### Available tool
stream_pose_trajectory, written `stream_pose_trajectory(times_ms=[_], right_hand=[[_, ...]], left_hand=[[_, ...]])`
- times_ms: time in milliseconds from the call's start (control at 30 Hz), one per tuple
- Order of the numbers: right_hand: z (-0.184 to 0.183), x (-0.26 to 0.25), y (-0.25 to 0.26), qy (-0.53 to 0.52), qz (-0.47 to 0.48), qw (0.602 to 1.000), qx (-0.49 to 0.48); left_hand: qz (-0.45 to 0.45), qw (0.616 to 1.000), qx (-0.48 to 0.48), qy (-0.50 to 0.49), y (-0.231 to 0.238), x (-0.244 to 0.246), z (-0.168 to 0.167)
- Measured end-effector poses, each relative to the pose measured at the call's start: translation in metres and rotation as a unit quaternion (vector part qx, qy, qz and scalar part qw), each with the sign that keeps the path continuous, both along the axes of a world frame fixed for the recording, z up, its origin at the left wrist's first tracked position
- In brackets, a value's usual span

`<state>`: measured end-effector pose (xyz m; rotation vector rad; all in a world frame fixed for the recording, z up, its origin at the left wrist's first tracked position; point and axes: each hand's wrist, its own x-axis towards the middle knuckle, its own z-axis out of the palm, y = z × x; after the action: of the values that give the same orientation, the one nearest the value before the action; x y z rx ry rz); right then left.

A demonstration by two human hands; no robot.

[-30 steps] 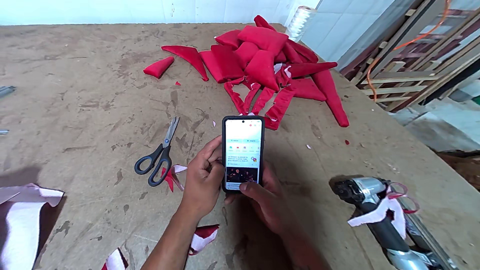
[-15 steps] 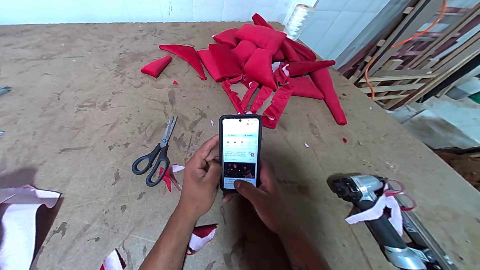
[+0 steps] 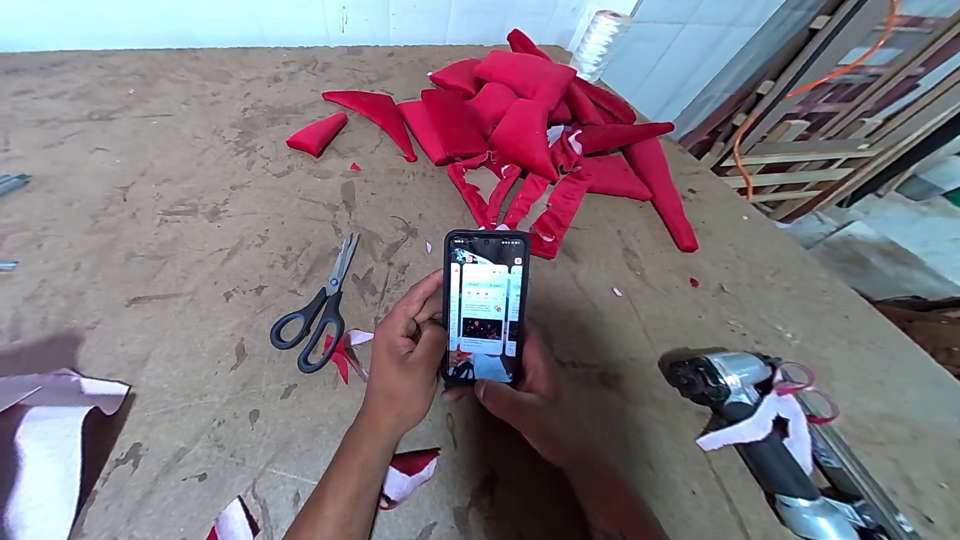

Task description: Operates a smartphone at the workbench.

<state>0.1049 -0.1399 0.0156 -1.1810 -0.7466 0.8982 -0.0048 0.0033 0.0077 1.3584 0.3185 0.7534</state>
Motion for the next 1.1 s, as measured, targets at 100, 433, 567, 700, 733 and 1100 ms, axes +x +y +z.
stream_pose_trajectory(times_ms=[100,433,567,700,733,1100], right_hand=[[-0.004,0.001,0.001,0.027,0.005,0.999,0.031],[-0.007,0.001,0.002,0.08,-0.049,0.995,0.04],[-0.007,0.0,0.003,0.079,-0.072,0.994,0.028],[-0.006,-0.001,0.004,0.084,-0.095,0.992,0.015],[-0.006,-0.001,0.005,0.083,-0.095,0.992,0.017],[-0.012,0.002,0.003,0.082,-0.056,0.994,0.05]], left_hand=[[-0.004,1.0,-0.005,-0.002,0.0,0.0,0.001],[0.008,0.999,0.035,0.002,-0.004,0.001,-0.001],[0.012,0.999,0.041,0.004,-0.005,0.001,0.0],[0.013,0.999,0.05,0.013,-0.006,0.001,0.0],[0.012,0.999,0.049,0.011,-0.006,0.001,0.0],[0.01,0.999,0.031,0.011,-0.005,0.001,0.0]])
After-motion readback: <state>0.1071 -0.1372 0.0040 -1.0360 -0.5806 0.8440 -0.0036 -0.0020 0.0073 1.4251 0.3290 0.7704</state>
